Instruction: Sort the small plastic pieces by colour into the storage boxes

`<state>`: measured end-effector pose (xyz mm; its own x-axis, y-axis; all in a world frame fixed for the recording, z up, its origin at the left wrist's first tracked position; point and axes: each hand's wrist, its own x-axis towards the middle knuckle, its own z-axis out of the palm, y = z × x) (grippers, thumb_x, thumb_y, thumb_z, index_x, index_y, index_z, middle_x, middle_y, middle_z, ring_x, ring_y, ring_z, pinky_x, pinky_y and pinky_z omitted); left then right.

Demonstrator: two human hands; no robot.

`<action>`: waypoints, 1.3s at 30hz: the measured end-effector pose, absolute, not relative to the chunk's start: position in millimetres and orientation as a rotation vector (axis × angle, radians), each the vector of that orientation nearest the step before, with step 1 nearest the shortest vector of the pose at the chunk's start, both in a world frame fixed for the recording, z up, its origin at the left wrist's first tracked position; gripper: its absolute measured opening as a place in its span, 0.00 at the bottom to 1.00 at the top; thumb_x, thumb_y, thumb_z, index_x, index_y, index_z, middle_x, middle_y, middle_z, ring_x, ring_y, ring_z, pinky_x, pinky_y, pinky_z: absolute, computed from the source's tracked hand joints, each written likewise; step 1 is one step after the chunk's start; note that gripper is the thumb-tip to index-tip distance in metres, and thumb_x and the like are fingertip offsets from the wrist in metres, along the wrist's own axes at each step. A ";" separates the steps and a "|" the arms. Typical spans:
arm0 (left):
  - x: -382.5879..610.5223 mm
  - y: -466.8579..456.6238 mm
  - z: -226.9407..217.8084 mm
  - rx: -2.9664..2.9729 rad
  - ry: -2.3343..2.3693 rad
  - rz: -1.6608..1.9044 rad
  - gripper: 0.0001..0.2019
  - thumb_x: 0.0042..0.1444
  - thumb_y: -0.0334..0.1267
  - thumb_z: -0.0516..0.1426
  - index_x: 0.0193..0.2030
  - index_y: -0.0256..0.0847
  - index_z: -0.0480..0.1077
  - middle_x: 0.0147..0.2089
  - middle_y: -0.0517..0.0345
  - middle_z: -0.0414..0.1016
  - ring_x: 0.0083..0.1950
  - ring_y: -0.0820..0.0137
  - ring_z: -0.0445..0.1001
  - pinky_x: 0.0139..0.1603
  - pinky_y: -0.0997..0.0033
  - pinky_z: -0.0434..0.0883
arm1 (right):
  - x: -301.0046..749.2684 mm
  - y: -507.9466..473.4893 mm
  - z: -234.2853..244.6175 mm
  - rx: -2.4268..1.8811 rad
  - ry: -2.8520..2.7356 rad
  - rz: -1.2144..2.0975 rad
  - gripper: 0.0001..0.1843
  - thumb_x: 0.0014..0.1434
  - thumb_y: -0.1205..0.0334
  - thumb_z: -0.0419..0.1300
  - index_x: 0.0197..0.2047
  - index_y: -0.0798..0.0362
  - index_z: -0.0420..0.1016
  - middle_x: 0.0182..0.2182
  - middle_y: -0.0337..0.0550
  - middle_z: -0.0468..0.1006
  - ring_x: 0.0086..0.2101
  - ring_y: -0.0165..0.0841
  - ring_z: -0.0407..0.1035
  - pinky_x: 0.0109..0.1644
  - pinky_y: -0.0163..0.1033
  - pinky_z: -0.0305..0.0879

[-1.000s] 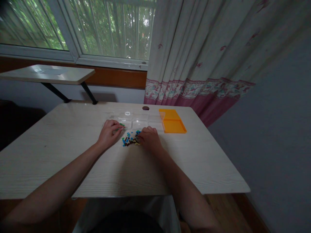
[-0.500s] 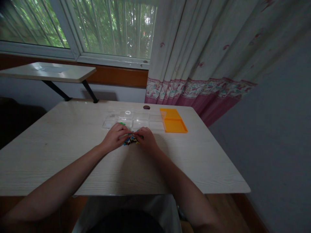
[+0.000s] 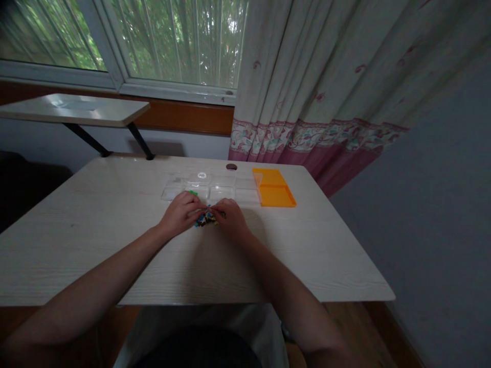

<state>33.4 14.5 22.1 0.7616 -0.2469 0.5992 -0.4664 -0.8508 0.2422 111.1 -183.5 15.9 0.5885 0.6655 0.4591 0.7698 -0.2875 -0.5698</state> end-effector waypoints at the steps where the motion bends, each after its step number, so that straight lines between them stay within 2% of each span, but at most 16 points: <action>1: 33.6 14.5 22.1 2.589 -0.538 0.803 0.09 0.64 0.41 0.56 0.41 0.44 0.77 0.38 0.54 0.74 0.43 0.65 0.68 0.44 0.63 0.65 | 111.2 -183.6 15.8 -2.041 -1.147 -0.176 0.16 0.67 0.52 0.55 0.37 0.51 0.81 0.30 0.43 0.75 0.36 0.35 0.66 0.43 0.41 0.59; 9: 34.2 12.7 20.7 2.643 -0.549 0.780 0.10 0.63 0.41 0.56 0.45 0.43 0.76 0.40 0.53 0.75 0.44 0.64 0.68 0.46 0.61 0.65 | 108.7 -181.6 14.9 -2.099 -1.159 -0.205 0.13 0.66 0.57 0.56 0.37 0.53 0.80 0.30 0.42 0.74 0.35 0.34 0.65 0.43 0.39 0.57; 14: 32.1 12.5 24.6 2.706 -0.527 0.804 0.10 0.63 0.43 0.56 0.41 0.44 0.77 0.39 0.53 0.75 0.45 0.62 0.67 0.45 0.60 0.64 | 107.6 -180.1 14.8 -2.104 -1.169 -0.217 0.12 0.66 0.61 0.56 0.35 0.54 0.79 0.30 0.42 0.74 0.35 0.34 0.65 0.42 0.39 0.58; 17: 30.9 12.0 26.3 2.711 -0.507 0.813 0.09 0.63 0.43 0.56 0.40 0.44 0.77 0.39 0.54 0.75 0.45 0.62 0.67 0.45 0.60 0.64 | 107.3 -181.5 16.3 -2.138 -1.199 -0.212 0.12 0.67 0.62 0.55 0.38 0.53 0.79 0.31 0.43 0.75 0.36 0.34 0.65 0.43 0.39 0.58; 20: 32.4 13.2 24.0 2.625 -0.399 0.833 0.09 0.63 0.42 0.56 0.39 0.43 0.76 0.38 0.54 0.75 0.45 0.62 0.67 0.47 0.60 0.65 | 105.4 -184.5 16.9 -2.233 -1.248 -0.276 0.10 0.64 0.58 0.59 0.46 0.50 0.79 0.37 0.44 0.75 0.41 0.37 0.65 0.47 0.42 0.57; 23: 36.1 17.9 20.1 2.504 -0.247 0.861 0.09 0.63 0.42 0.56 0.37 0.42 0.76 0.38 0.54 0.75 0.44 0.63 0.68 0.48 0.60 0.66 | 103.1 -187.4 14.4 -2.337 -1.295 -0.358 0.20 0.59 0.48 0.65 0.52 0.47 0.76 0.45 0.47 0.73 0.48 0.42 0.63 0.53 0.46 0.55; 26: 39.2 24.1 18.6 2.436 -0.116 0.885 0.09 0.62 0.42 0.56 0.36 0.42 0.75 0.37 0.54 0.76 0.43 0.63 0.69 0.49 0.60 0.66 | 103.7 -188.0 9.9 -2.384 -1.309 -0.443 0.26 0.56 0.42 0.65 0.52 0.49 0.74 0.49 0.49 0.71 0.53 0.44 0.59 0.58 0.48 0.52; 31: 39.8 28.4 20.3 2.391 -0.038 0.912 0.09 0.62 0.42 0.56 0.35 0.42 0.75 0.36 0.54 0.76 0.43 0.63 0.70 0.49 0.60 0.66 | 108.9 -185.0 7.0 -2.409 -1.342 -0.494 0.25 0.58 0.40 0.61 0.49 0.51 0.74 0.46 0.49 0.72 0.51 0.44 0.60 0.57 0.47 0.52; 39: 40.7 30.1 18.3 2.417 -0.037 0.879 0.11 0.62 0.43 0.55 0.35 0.42 0.75 0.37 0.55 0.77 0.44 0.64 0.71 0.50 0.60 0.65 | 107.6 -186.8 12.3 -2.425 -1.401 -0.503 0.11 0.63 0.54 0.61 0.46 0.50 0.75 0.45 0.46 0.73 0.48 0.40 0.60 0.53 0.45 0.51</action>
<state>40.7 30.1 18.3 0.7846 0.1594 0.5991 -0.2089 -0.8418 0.4976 107.6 -186.8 12.3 0.4645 0.7695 0.4384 0.8727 -0.4819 -0.0787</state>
